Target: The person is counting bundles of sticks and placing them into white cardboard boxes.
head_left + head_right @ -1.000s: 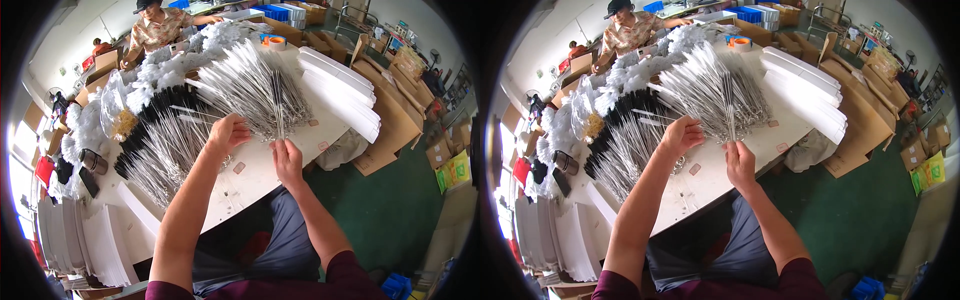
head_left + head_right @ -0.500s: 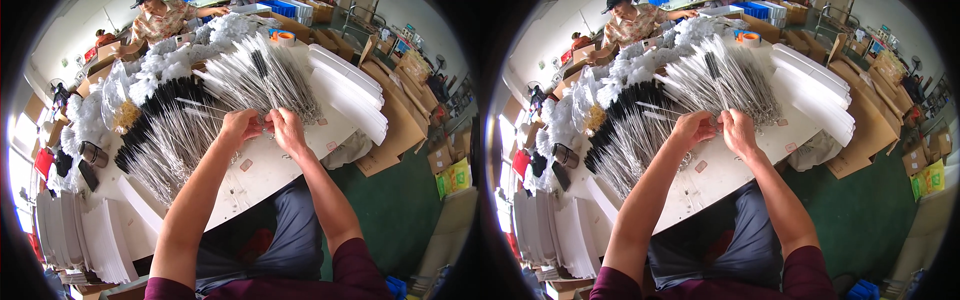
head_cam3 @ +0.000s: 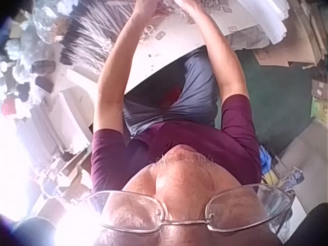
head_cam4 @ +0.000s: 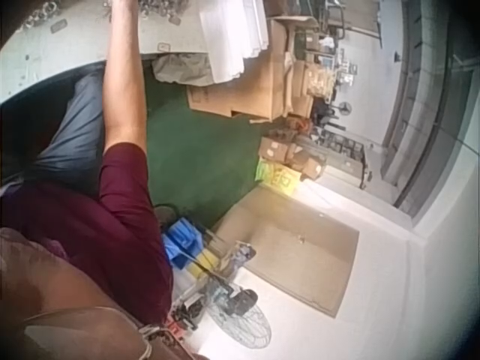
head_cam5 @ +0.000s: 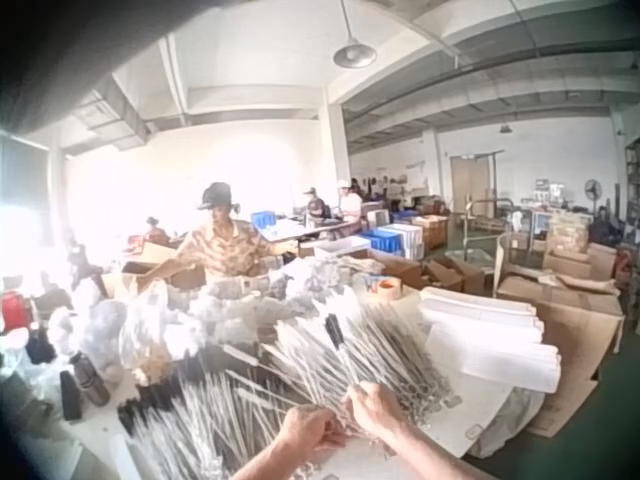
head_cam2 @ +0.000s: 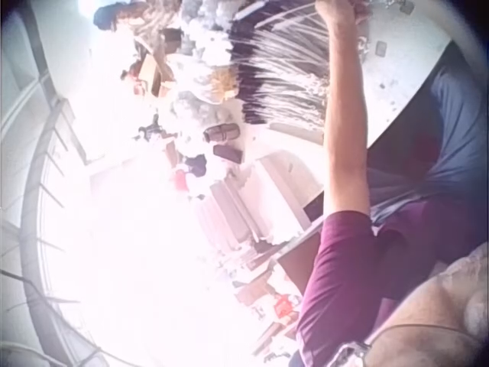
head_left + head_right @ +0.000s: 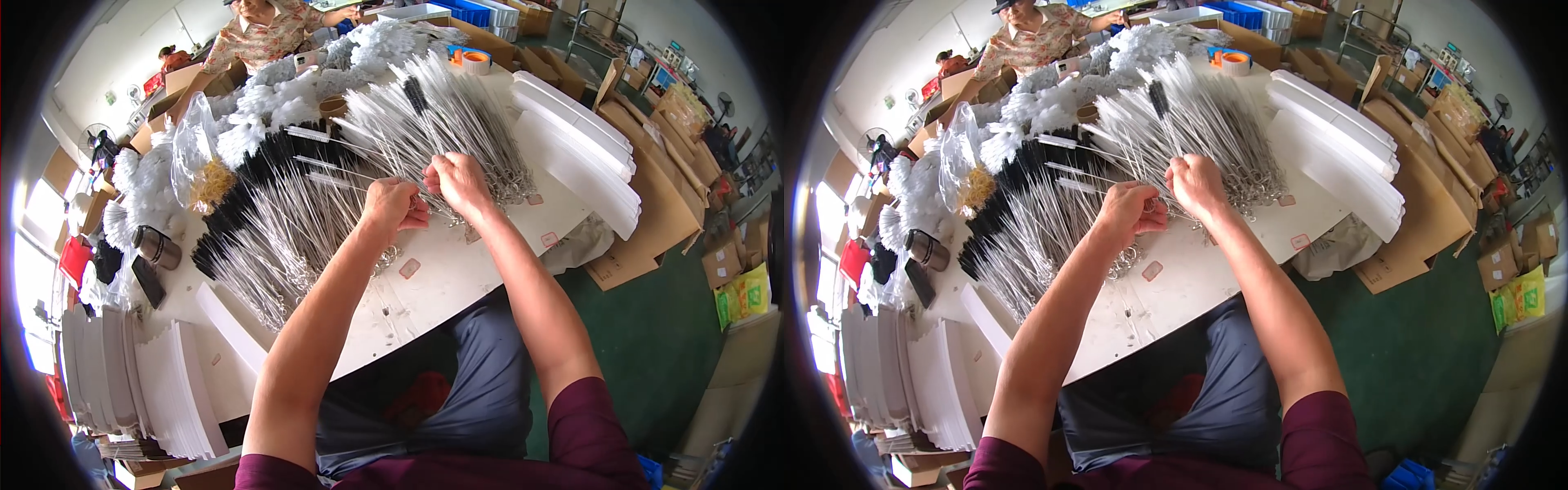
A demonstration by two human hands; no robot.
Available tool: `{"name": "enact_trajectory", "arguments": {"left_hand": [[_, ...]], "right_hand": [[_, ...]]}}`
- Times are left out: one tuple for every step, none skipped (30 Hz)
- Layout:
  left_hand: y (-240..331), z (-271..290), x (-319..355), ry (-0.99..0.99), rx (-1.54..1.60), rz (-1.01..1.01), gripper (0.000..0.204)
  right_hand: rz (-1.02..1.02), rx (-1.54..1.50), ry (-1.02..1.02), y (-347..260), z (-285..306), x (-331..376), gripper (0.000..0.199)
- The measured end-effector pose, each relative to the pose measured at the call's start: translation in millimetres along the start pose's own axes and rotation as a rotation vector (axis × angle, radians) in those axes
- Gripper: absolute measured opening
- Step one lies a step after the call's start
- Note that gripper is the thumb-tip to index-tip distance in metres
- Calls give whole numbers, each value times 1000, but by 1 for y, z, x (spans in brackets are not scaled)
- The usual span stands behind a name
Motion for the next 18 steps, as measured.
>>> {"name": "enact_trajectory", "arguments": {"left_hand": [[0,3,6,4,0,0,16],[0,4,10,-43,39,3,16],[1,4,15,-91,77,5,17],[5,6,21,-88,75,6,17],[8,7,27,-87,87,23,18],[12,8,34,-86,98,40,19],[18,9,38,-81,93,39,20],[23,9,43,-78,92,38,20],[26,9,47,-85,81,35,20],[29,9,51,-91,70,33,20],[33,8,56,-111,61,2,21],[35,9,63,-106,59,2,21],[41,8,70,-105,-8,-39,23],[47,8,76,-103,-75,-80,24],[50,11,81,-104,-75,-79,24],[56,19,89,-78,-202,-84,25],[62,25,95,-61,-329,-87,26],[69,29,102,-62,-329,-86,26]], "right_hand": [[-39,-80,26,0,0,-2,38],[-78,-161,52,0,0,-2,37],[-78,-164,49,0,-1,-2,37],[-47,-160,32,-2,-1,-1,37],[-16,-156,15,-3,-2,-1,36],[-17,-160,14,-2,-4,0,36],[-9,-205,6,-2,-7,1,35],[-1,-250,-2,-3,-9,2,34],[-17,-331,-28,-1,-10,4,32],[-16,-335,-31,-2,-10,4,32],[-1,-411,-11,-2,-8,4,31],[15,-487,9,-3,-7,3,30],[30,-494,1,-1,-2,0,30],[29,-493,3,2,1,-1,30],[18,-472,-38,6,1,-2,31],[10,-455,-85,5,-4,-3,32],[9,-455,-84,8,-3,-4,32],[12,-435,-82,12,-4,-4,33]]}}
Point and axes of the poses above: each hand's wrist, its own x-axis away from the middle knuckle, its own z-axis out of the back of the hand, y = z × x, the point moved 7 cm from there along -x, towards the middle knuckle, and after that the axes turned 7 degrees about -y, right-handed, at the moved point
